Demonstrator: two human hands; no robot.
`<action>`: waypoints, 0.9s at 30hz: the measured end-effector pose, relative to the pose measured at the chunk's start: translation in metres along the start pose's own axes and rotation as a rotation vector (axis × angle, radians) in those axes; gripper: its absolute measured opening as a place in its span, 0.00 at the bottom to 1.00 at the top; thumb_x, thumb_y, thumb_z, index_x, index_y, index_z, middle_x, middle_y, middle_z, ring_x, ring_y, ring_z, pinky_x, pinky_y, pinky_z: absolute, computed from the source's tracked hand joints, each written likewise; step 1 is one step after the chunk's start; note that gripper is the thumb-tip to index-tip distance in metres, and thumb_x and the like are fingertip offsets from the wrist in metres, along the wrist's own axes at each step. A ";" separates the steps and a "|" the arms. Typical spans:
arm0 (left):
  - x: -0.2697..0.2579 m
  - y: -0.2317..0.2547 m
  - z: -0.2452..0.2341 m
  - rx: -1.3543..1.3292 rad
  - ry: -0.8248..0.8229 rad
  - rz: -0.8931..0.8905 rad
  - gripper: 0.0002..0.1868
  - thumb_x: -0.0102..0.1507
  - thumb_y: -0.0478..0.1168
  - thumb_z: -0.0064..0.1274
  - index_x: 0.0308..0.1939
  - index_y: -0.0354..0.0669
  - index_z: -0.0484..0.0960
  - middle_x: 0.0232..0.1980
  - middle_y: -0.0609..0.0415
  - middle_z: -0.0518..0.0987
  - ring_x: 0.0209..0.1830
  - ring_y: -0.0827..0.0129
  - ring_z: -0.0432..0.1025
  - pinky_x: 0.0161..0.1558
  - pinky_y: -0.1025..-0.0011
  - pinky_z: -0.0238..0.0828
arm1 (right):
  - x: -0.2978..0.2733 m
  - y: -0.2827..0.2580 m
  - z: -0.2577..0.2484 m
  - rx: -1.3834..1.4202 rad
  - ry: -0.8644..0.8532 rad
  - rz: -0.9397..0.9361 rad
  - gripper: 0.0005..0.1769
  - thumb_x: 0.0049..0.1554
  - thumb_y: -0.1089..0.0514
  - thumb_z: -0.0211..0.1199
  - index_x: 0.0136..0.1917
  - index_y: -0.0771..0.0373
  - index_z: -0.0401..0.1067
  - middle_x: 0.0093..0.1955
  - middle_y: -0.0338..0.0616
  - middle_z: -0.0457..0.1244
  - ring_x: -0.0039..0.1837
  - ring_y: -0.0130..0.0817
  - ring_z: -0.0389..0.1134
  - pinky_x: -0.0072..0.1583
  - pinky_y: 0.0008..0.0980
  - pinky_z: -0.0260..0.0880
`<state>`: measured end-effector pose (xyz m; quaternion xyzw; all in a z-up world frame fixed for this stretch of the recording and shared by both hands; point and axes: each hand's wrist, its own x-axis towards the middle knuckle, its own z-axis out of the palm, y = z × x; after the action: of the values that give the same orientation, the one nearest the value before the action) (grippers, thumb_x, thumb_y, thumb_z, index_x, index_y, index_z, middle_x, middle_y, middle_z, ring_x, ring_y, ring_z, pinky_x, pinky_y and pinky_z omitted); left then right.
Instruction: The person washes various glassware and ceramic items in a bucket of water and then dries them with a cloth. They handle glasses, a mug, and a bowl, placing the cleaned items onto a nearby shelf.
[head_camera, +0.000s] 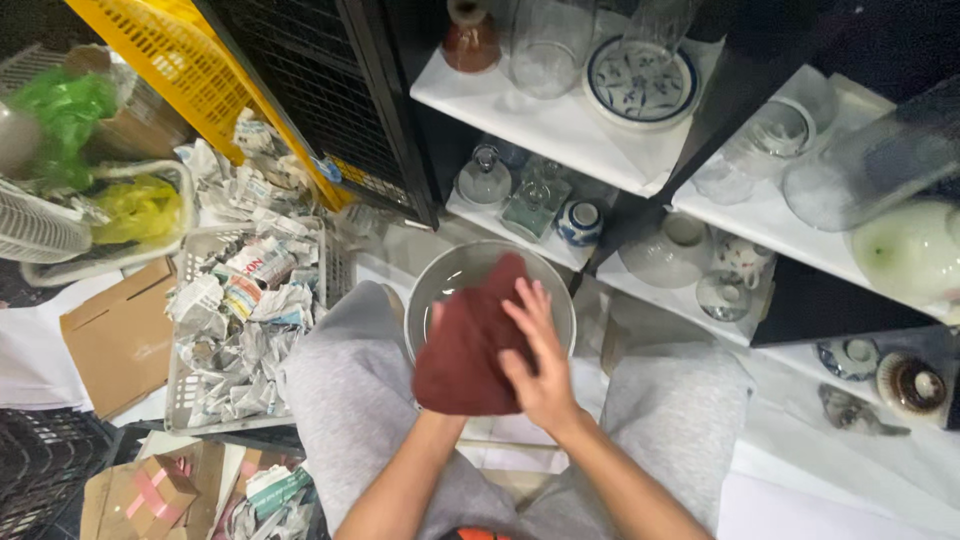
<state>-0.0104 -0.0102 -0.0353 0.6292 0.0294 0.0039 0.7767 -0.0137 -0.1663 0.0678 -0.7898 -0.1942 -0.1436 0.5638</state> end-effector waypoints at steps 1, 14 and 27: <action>-0.001 -0.011 -0.005 -0.126 0.086 -0.053 0.25 0.68 0.47 0.37 0.68 0.45 0.68 0.66 0.50 0.75 0.66 0.61 0.70 0.65 0.64 0.70 | -0.006 0.001 0.001 0.333 0.045 0.088 0.29 0.70 0.47 0.52 0.78 0.64 0.60 0.81 0.64 0.53 0.82 0.60 0.49 0.80 0.59 0.45; -0.003 -0.120 -0.043 -1.154 -0.063 -0.310 0.22 0.76 0.48 0.28 0.69 0.41 0.65 0.60 0.48 0.77 0.55 0.64 0.75 0.53 0.67 0.79 | 0.019 0.032 0.014 1.658 -0.435 0.967 0.41 0.67 0.33 0.38 0.82 0.62 0.49 0.72 0.61 0.61 0.68 0.50 0.67 0.69 0.49 0.67; -0.001 0.031 0.051 0.509 -0.264 0.008 0.35 0.71 0.59 0.25 0.80 0.50 0.55 0.84 0.51 0.49 0.84 0.53 0.37 0.73 0.38 0.26 | -0.052 0.077 0.065 1.302 0.281 0.767 0.36 0.68 0.36 0.40 0.84 0.48 0.44 0.86 0.35 0.43 0.84 0.33 0.45 0.78 0.38 0.48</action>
<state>-0.0079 -0.0536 0.0056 0.7990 -0.0744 -0.0823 0.5910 -0.0226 -0.1342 -0.0407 -0.2850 0.1215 0.1062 0.9448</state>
